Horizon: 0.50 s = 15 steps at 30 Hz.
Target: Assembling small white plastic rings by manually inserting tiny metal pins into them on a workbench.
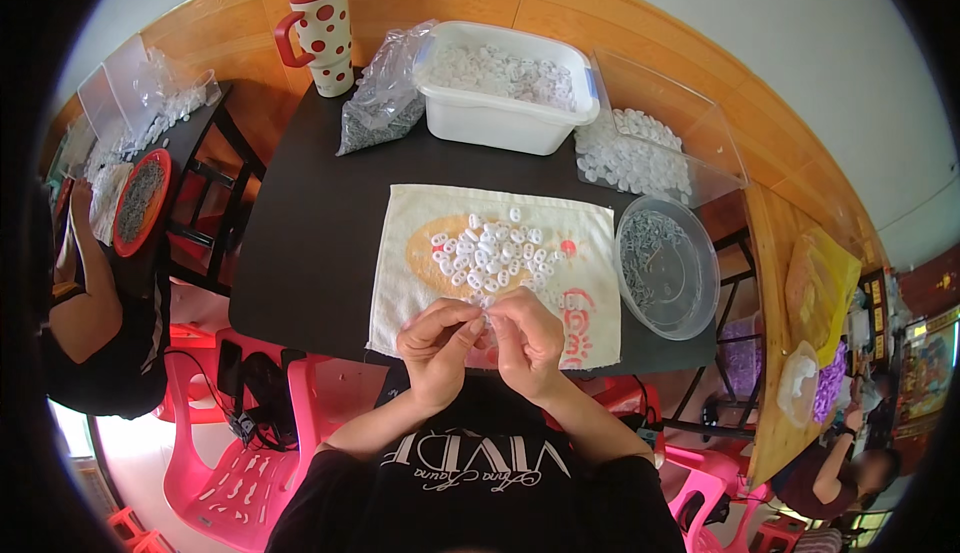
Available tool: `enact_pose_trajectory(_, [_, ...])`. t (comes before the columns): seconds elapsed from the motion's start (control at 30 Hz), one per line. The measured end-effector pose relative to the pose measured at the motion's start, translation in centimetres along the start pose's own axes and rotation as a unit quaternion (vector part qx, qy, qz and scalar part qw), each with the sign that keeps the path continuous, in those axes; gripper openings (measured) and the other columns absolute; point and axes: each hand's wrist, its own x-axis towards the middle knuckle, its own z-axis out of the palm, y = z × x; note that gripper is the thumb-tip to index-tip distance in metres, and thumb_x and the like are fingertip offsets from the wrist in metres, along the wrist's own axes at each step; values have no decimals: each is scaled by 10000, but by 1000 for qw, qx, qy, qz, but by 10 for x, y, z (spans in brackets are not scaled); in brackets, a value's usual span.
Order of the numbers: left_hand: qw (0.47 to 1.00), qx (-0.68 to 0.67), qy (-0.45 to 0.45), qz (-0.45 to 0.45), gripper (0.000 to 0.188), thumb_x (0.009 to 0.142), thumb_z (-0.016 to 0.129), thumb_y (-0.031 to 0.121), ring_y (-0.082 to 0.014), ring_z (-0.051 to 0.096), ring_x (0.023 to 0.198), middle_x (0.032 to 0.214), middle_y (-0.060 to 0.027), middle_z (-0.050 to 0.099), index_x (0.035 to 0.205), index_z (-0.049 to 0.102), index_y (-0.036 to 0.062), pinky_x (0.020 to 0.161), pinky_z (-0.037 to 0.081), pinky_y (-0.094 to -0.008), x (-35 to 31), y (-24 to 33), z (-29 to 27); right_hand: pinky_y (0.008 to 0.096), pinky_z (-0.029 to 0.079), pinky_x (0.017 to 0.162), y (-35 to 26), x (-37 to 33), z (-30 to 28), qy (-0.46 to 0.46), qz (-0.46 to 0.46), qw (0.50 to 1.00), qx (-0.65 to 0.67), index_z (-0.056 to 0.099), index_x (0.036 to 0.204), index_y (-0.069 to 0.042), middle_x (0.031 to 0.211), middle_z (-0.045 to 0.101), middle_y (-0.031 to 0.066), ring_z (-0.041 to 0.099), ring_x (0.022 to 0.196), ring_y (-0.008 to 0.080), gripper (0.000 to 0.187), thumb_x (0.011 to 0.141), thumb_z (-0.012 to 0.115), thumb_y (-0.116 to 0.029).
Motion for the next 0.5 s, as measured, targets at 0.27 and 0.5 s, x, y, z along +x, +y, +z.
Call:
enact_pose_trajectory(0.27, [999,36,-9,-32,186,890,607,-114,-114,623,755,945,-72,631,1043,688,-46,682,518,-228,2,1,-6,237,409,581,-3,6,-19,-57,107,993,15,626,989,20,810,587,63,528,676,103,117,882,617,66])
enact_pose_trajectory(0.5, [997,19,23,-66,182,913,600,-74,-107,572,732,932,-59,625,1071,683,-39,655,464,-228,16,2,-24,329,459,627,17,0,-63,-108,48,977,-179,641,906,6,836,583,98,586,725,224,126,802,615,71])
